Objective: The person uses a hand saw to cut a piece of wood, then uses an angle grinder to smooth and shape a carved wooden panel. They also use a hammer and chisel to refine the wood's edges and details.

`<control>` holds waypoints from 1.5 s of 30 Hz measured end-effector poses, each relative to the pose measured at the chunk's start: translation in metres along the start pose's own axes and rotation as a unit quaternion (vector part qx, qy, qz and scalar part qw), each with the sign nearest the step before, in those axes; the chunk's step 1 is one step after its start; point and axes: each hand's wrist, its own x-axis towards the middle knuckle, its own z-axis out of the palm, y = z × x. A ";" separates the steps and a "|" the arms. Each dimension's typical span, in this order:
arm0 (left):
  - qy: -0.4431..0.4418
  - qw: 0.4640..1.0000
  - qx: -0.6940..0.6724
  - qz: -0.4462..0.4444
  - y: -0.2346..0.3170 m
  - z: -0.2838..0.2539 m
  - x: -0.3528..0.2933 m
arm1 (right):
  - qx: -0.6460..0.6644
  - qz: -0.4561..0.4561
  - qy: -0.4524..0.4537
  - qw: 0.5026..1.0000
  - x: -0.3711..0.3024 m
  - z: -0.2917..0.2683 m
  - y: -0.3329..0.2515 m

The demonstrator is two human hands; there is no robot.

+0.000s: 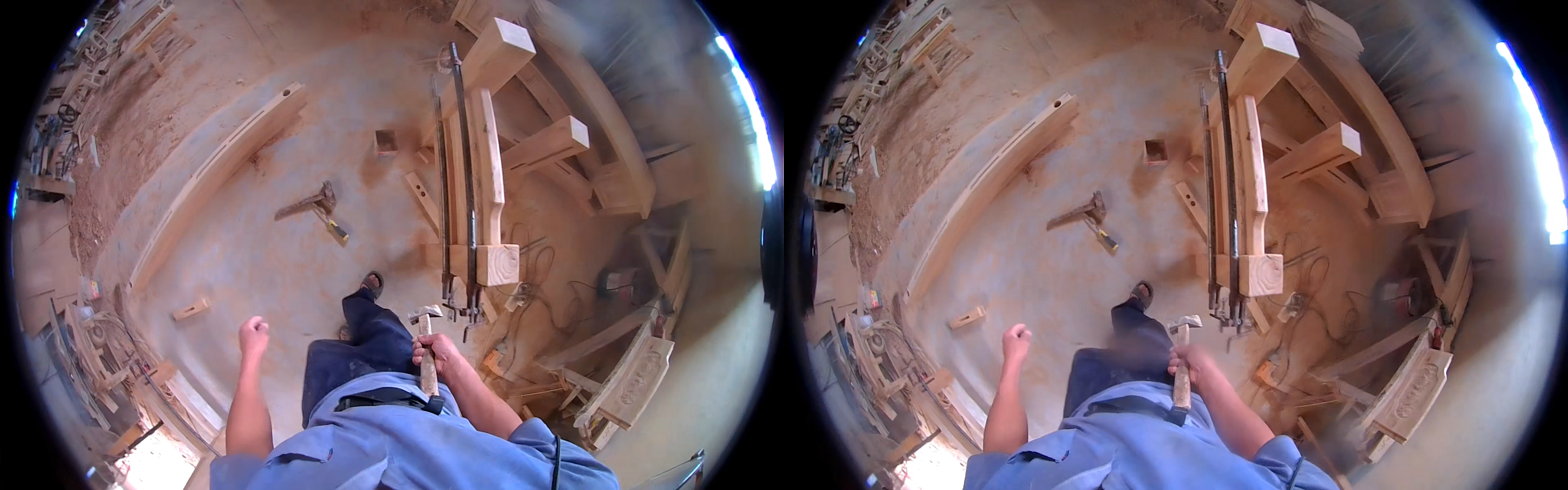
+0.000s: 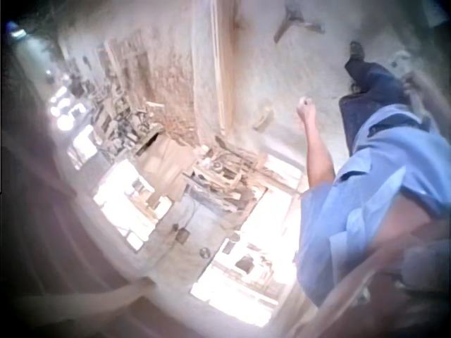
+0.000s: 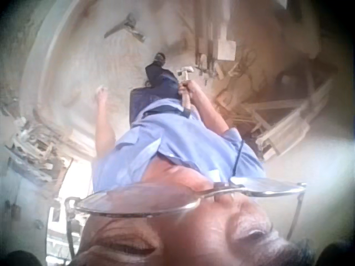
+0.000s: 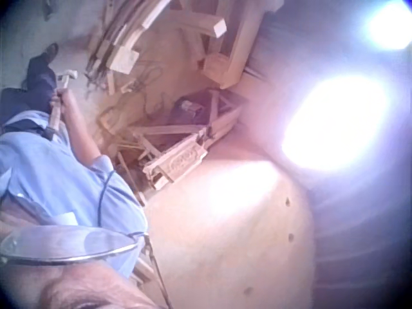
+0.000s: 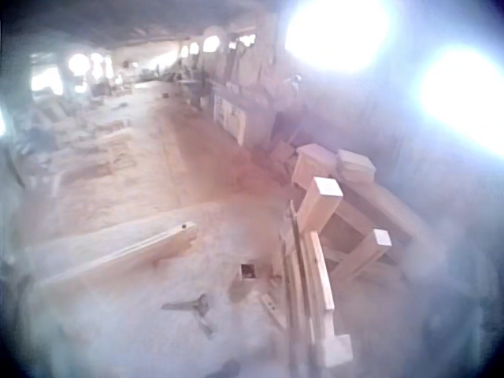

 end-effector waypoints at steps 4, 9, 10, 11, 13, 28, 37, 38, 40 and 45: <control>-0.111 0.990 0.091 0.012 0.036 0.056 0.056 | 0.016 -0.019 0.057 0.998 0.050 0.016 -0.002; -0.244 0.948 0.192 0.073 0.079 0.140 0.136 | 0.020 0.002 0.108 0.994 0.106 0.038 0.000; -0.277 0.935 0.194 0.104 0.069 0.167 0.167 | 0.009 0.017 0.126 0.992 0.127 0.043 -0.003; -0.297 0.917 0.236 0.124 0.067 0.194 0.196 | 0.052 0.028 0.084 0.995 0.151 0.039 -0.002; -0.315 0.899 0.264 0.153 0.059 0.239 0.252 | 0.098 0.009 0.091 0.991 0.182 0.048 0.002; -0.210 0.778 0.384 0.450 0.010 0.498 0.471 | 0.150 0.025 0.089 0.984 0.352 0.081 0.004; -0.348 0.740 0.402 0.413 0.060 0.453 0.429 | 0.116 -0.076 0.086 0.987 0.322 0.118 -0.006; -0.368 0.743 0.386 0.403 0.079 0.435 0.405 | 0.161 -0.086 0.085 0.980 0.322 0.118 0.004; -0.403 0.776 0.345 0.341 0.092 0.396 0.357 | 0.234 -0.082 0.051 0.967 0.326 0.113 0.036; -0.461 0.803 0.278 0.256 0.150 0.261 0.246 | 0.354 -0.061 0.016 0.933 0.229 0.090 0.107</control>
